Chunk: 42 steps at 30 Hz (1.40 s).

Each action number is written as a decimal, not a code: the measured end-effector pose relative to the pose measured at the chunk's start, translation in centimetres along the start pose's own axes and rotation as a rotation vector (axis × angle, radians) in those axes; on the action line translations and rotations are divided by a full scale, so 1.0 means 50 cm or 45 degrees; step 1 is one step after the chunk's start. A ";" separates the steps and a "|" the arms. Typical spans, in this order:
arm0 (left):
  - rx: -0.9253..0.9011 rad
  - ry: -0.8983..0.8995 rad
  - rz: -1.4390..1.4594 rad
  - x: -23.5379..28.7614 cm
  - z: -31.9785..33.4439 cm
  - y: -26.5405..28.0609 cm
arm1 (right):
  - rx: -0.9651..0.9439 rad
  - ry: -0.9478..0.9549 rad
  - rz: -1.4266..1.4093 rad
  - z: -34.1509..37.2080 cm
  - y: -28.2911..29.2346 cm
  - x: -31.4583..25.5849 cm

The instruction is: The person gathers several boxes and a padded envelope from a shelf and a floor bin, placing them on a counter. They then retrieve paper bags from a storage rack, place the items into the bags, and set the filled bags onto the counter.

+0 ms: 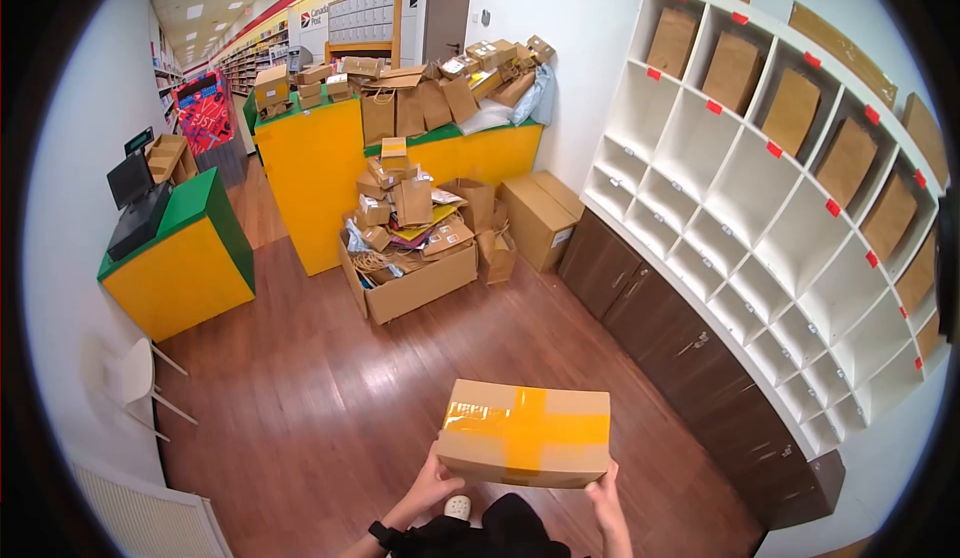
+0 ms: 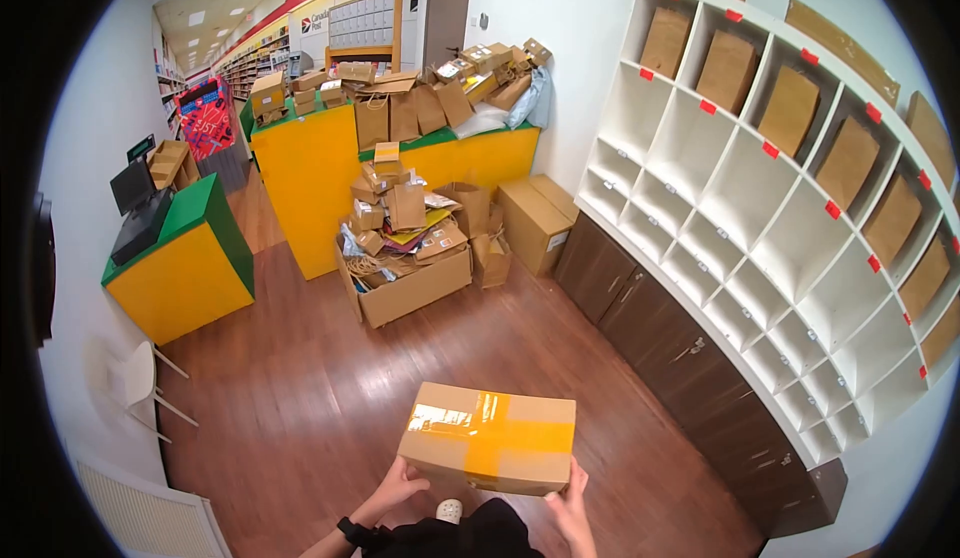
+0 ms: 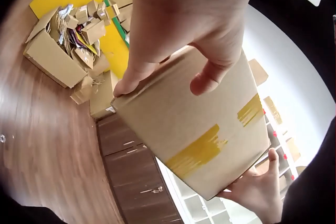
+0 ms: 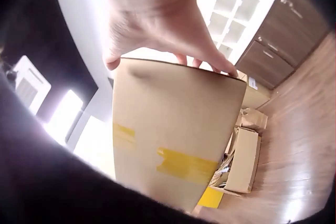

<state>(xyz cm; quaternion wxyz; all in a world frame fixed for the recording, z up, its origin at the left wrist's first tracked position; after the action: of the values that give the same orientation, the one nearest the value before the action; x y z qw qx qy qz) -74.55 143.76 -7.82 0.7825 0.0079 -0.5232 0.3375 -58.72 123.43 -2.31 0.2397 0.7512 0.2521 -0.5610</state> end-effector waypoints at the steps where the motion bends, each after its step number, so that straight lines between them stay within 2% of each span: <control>1: -0.010 -0.118 -0.085 0.011 -0.023 0.011 | 0.032 -0.091 -0.153 -0.012 0.005 0.032; 2: -0.045 -0.080 -0.081 0.018 -0.043 0.013 | 0.063 -0.177 -0.302 -0.034 0.002 0.054; 4: -0.121 -0.009 -0.062 0.035 -0.085 0.006 | 0.094 -0.224 -0.321 -0.083 0.006 0.080; 6: -0.106 0.003 -0.090 0.047 -0.143 0.010 | 0.115 -0.280 -0.332 -0.138 0.015 0.105; 8: -0.091 0.020 -0.167 0.059 -0.217 0.019 | 0.150 -0.316 -0.491 -0.204 0.034 0.153; 9: -0.082 -0.084 -0.210 0.087 -0.253 0.019 | 0.157 -0.350 -0.536 -0.241 0.040 0.171; 10: -0.079 -0.065 -0.294 0.100 -0.292 0.020 | 0.165 -0.383 -0.583 -0.279 0.046 0.190; 12: -0.075 -0.025 -0.459 0.155 -0.365 0.008 | 0.180 -0.401 -0.537 -0.370 0.062 0.227; 13: -0.108 -0.042 -0.464 0.147 -0.419 0.012 | 0.200 -0.407 -0.515 -0.413 0.073 0.250; 15: -0.151 -0.026 -0.472 0.189 -0.502 -0.006 | 0.332 -0.435 -0.509 -0.497 0.103 0.297; 19: -0.190 0.026 -0.433 0.261 -0.625 -0.014 | 0.423 -0.560 -0.506 -0.648 0.146 0.345; 22: -0.097 -0.090 -0.586 0.313 -0.700 0.014 | 0.291 -0.613 -0.426 -0.765 0.126 0.366; 23: -0.080 -0.055 -0.442 0.330 -0.720 0.024 | 0.265 -0.614 -0.391 -0.808 0.111 0.362; 26: 0.064 0.220 -0.534 0.365 -0.779 0.085 | 0.106 -0.582 -0.279 -0.928 0.064 0.372; 28: 0.105 0.235 -0.416 0.386 -0.830 0.133 | 0.060 -0.568 -0.234 -1.010 0.027 0.384; 30: 0.020 0.207 -0.109 0.416 -0.889 0.170 | 0.013 -0.512 -0.223 -1.089 -0.020 0.389; 33: 0.005 0.170 -0.024 0.499 -0.975 0.239 | -0.101 -0.487 -0.294 -1.189 -0.080 0.434; 36: -0.007 0.055 0.007 0.524 -1.082 0.340 | -0.145 -0.541 -0.246 -1.281 -0.133 0.470; 37: 0.001 0.078 0.008 0.530 -1.117 0.372 | -0.161 -0.568 -0.232 -1.308 -0.149 0.473; 40: 0.012 0.318 -0.457 0.652 -1.155 0.392 | -0.275 -0.496 -0.144 -1.405 -0.202 0.454; 42: -0.022 0.270 -0.528 0.724 -1.188 0.388 | -0.254 -0.395 -0.126 -1.460 -0.219 0.450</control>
<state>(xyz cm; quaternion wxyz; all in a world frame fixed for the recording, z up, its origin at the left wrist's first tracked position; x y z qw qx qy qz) -28.51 199.27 -11.44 0.8856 0.0731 -0.4282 0.1640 -7.60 181.14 -6.18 0.3209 0.6148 0.3031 -0.6536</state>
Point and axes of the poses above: each hand's wrist, its own z-axis away from the middle knuckle, its own y-axis out of the back of the hand, x = y × z, the point moved 10 cm from there along -z, towards the middle knuckle, and after that the axes turned 15 degrees about y, right-handed, at the moved point
